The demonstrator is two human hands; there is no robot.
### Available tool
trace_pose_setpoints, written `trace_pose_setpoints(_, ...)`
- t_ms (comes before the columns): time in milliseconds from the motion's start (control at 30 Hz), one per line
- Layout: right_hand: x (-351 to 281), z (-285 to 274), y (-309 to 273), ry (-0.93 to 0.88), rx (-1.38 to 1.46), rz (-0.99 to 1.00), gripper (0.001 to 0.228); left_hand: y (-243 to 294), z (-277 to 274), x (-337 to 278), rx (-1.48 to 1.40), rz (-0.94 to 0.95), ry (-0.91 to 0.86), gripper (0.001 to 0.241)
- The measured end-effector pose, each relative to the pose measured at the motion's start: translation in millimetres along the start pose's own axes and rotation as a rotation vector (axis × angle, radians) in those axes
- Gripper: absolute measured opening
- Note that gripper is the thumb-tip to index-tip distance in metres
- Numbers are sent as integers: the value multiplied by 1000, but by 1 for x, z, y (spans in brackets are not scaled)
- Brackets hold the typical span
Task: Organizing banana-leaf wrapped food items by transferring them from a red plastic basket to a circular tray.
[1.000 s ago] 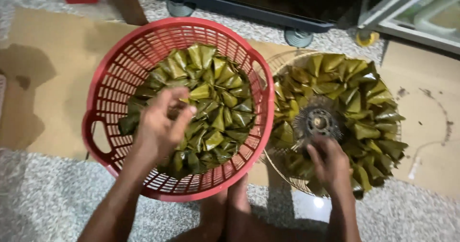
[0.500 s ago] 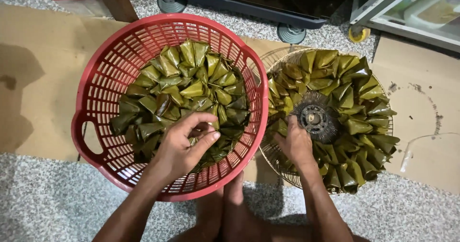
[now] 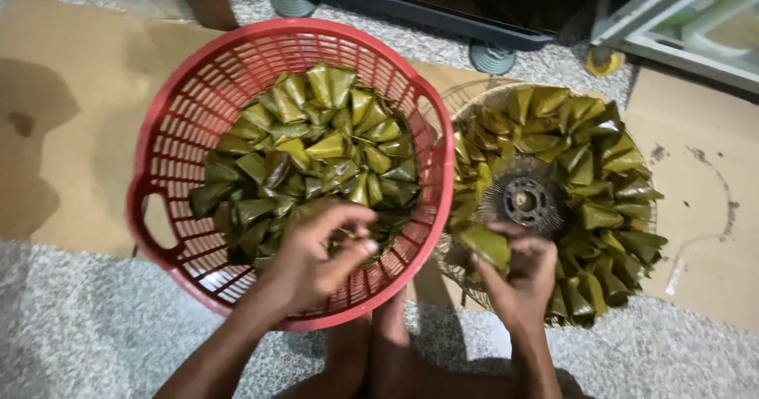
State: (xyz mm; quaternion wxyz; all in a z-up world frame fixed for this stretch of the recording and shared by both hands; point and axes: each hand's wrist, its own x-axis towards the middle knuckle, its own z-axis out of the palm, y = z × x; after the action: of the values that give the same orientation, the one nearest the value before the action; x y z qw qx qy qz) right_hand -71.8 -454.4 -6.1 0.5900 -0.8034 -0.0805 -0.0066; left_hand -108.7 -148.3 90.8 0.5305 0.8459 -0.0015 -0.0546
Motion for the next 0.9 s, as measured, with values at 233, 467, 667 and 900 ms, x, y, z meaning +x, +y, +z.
trace_pose_setpoints(233, -28, 36, -23, -286, 534, 84, 60, 17, 11, -30, -408, 142, -214, 49)
trace_pose_setpoints(467, -3, 73, -74, -422, 421, 218, 61, -10, -10, -38, -443, 129, -23, 31)
trace_pose_setpoints(667, 46, 110, -97, -600, 72, -103, 47, -29, -58, -38, -206, 275, 164, 38)
trace_pose_setpoints(900, 116, 195, -116, -556, 111, -193, 53, -77, -141, -49, -97, 191, 972, 37)
